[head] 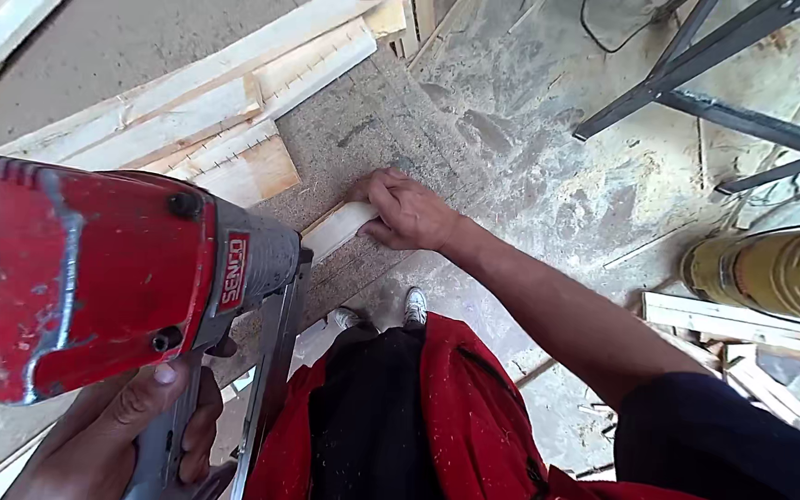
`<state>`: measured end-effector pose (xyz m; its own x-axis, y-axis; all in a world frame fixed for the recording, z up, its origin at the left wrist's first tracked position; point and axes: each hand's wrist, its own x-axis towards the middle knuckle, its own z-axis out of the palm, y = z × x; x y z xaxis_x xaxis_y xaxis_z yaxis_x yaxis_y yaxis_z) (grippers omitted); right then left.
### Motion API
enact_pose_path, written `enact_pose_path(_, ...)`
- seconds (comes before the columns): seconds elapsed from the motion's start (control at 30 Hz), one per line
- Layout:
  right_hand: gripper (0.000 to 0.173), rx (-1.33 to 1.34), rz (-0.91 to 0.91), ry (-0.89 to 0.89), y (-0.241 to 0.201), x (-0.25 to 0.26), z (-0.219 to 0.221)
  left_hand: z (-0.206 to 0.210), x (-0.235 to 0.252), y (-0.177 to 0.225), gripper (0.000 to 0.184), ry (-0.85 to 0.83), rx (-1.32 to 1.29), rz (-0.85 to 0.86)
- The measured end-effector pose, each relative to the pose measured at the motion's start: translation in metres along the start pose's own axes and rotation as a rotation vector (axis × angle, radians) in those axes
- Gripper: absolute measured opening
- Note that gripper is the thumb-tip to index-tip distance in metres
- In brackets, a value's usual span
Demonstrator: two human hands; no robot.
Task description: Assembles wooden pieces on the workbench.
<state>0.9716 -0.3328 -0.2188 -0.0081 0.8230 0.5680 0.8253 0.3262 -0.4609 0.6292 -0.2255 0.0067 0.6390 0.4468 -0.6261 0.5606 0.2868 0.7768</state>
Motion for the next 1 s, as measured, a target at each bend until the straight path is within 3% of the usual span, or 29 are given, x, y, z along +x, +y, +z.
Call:
enact_pose_path(0.17,0.090,0.112,0.114,-0.046,0.005,0.002,-0.008,0.018,0.020,0.017,0.044,-0.075,-0.011,0.082)
enact_pose_path(0.37,0.106,0.138,0.118,0.015,0.001,0.003,-0.011,0.023,0.062,0.041,0.051,-0.269,0.097,0.092)
enact_pose_path(0.43,0.108,0.147,0.128,0.013,0.002,0.002,-0.011,0.018,0.062,0.044,0.051,-0.255,0.100,0.068)
enact_pose_path(0.57,0.108,0.163,0.114,0.010,0.005,0.005,-0.011,0.009,0.032,0.022,0.052,-0.029,0.060,0.032)
enact_pose_path(0.7,0.101,0.068,0.108,0.031,0.006,0.003,-0.007,-0.006,-0.007,-0.043,0.025,0.171,0.072,0.019)
enact_pose_path(0.83,0.089,-0.039,0.093,0.004,0.005,0.008,-0.008,-0.015,-0.071,-0.123,0.015,0.313,0.034,0.009)
enact_pose_path(0.93,0.072,-0.165,0.018,0.104,-0.013,0.009,0.009,-0.009,-0.117,-0.165,0.007,0.471,-0.117,-0.066)
enact_pose_path(1.0,0.051,-0.164,0.009,0.109,-0.051,0.026,0.033,-0.008,-0.135,-0.187,0.016,0.564,-0.209,-0.072)
